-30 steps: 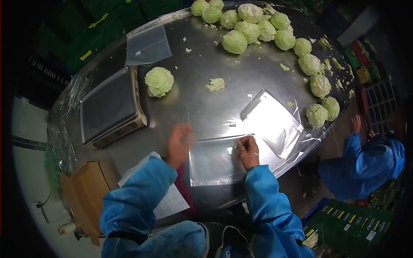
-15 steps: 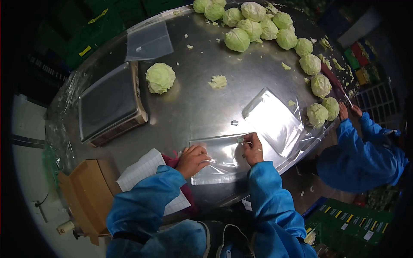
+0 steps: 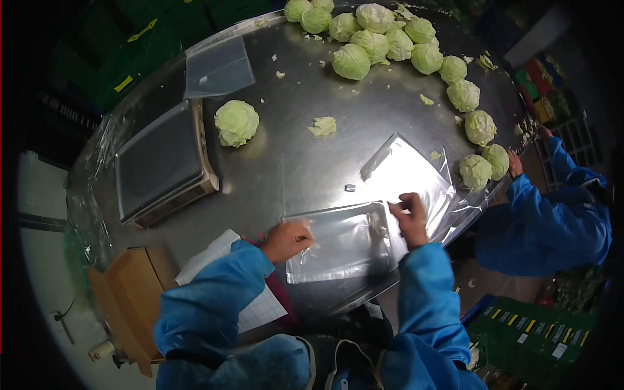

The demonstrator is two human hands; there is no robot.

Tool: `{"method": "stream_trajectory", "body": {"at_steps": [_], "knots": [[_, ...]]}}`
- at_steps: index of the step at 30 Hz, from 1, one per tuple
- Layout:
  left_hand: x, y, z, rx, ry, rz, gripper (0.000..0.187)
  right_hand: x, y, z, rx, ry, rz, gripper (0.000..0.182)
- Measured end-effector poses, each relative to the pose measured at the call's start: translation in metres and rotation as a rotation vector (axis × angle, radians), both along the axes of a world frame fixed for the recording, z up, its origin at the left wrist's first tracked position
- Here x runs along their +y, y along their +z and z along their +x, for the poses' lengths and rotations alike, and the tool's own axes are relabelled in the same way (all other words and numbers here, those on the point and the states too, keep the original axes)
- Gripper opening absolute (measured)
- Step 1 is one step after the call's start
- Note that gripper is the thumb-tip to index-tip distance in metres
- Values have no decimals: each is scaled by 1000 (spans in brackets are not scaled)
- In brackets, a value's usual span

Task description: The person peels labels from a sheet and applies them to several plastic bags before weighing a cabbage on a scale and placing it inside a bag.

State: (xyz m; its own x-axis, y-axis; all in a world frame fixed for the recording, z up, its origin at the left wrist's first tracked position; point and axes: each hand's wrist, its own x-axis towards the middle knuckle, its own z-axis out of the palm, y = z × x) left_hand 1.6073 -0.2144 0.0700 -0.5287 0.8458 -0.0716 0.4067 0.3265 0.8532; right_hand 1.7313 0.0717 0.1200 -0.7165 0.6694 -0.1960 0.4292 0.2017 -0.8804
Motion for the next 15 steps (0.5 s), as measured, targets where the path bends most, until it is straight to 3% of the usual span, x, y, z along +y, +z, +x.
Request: {"method": "stream_trajectory", "body": {"at_steps": [2, 6, 8, 10, 13, 15], "knots": [[3, 9, -7, -46, -1, -34, 11, 1, 66, 3, 114, -48, -507, 15], [7, 5, -12, 13, -109, -99, 10, -15, 26, 7, 63, 69, -486, 13], [6, 1, -6, 83, -103, -58, 9, -38, -14, -4, 67, 84, -370, 13], [1, -2, 3, 148, -93, -27, 8, -54, -80, -11, 85, 62, 14, 13], [-2, -3, 9, 173, -61, -23, 7, -75, -80, -16, 5, 100, 26, 18], [-3, -5, 10, 153, -74, -57, 7, -81, -66, -18, -169, 193, 453, 27]]}}
